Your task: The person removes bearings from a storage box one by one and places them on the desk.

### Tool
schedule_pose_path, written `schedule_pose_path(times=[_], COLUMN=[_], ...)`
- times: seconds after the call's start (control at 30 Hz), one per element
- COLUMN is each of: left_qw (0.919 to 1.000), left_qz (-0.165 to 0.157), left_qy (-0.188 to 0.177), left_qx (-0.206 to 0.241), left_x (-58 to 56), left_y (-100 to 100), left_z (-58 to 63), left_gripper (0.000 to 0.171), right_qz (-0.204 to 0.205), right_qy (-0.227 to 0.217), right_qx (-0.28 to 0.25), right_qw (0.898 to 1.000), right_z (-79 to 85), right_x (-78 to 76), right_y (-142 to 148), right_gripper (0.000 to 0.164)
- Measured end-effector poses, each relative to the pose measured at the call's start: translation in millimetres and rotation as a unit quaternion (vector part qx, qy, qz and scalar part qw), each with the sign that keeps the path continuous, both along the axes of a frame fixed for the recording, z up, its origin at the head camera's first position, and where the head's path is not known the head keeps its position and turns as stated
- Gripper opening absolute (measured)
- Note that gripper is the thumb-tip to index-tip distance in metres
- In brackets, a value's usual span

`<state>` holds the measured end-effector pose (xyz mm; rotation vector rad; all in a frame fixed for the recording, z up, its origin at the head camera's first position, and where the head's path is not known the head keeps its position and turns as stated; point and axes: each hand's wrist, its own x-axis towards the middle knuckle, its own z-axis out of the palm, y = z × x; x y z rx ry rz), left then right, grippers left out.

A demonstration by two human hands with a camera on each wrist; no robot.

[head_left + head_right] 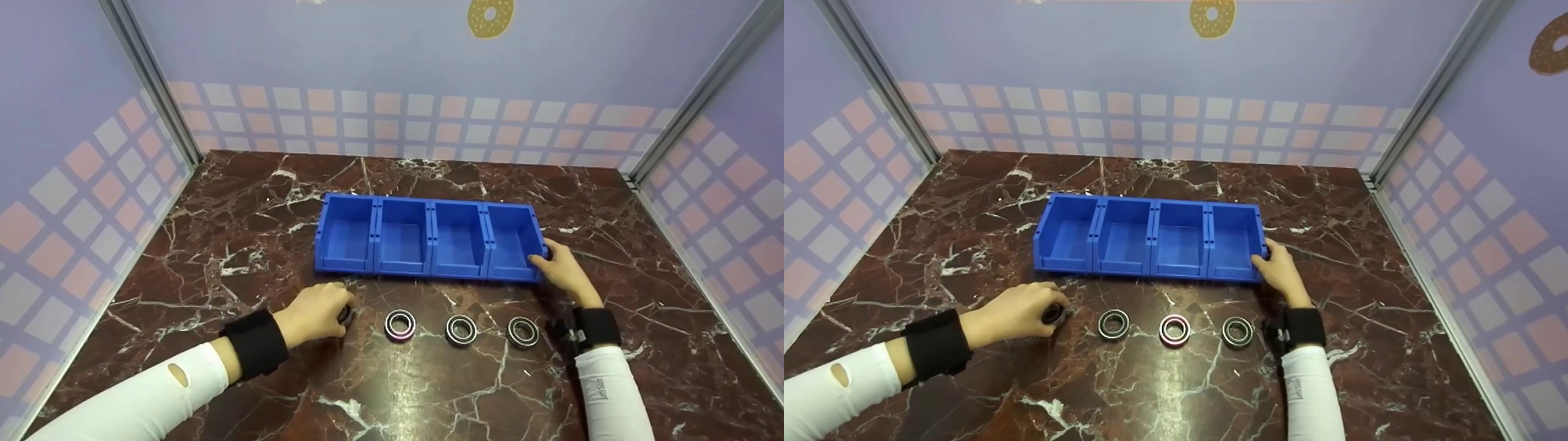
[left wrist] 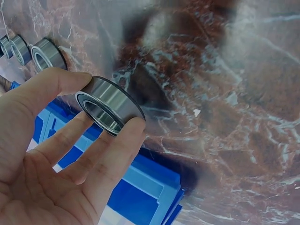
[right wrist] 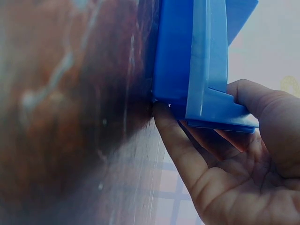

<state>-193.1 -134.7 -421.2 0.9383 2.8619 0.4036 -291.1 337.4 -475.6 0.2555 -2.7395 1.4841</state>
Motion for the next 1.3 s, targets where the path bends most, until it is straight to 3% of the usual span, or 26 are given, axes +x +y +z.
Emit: schedule_pose_path(times=[1.3], left_qw=[0.9987], left_qz=[0.015], left_qy=[0.048], left_qx=[0.010], left_x=[14.7], left_y=[-6], left_z=[-19.7], left_gripper=[0.030], right_qz=[0.004], right_qy=[0.012], right_qx=[0.008], right_qw=[1.000], right_z=[-1.0], right_x=[-0.8], right_y=[2], right_gripper=[0.045])
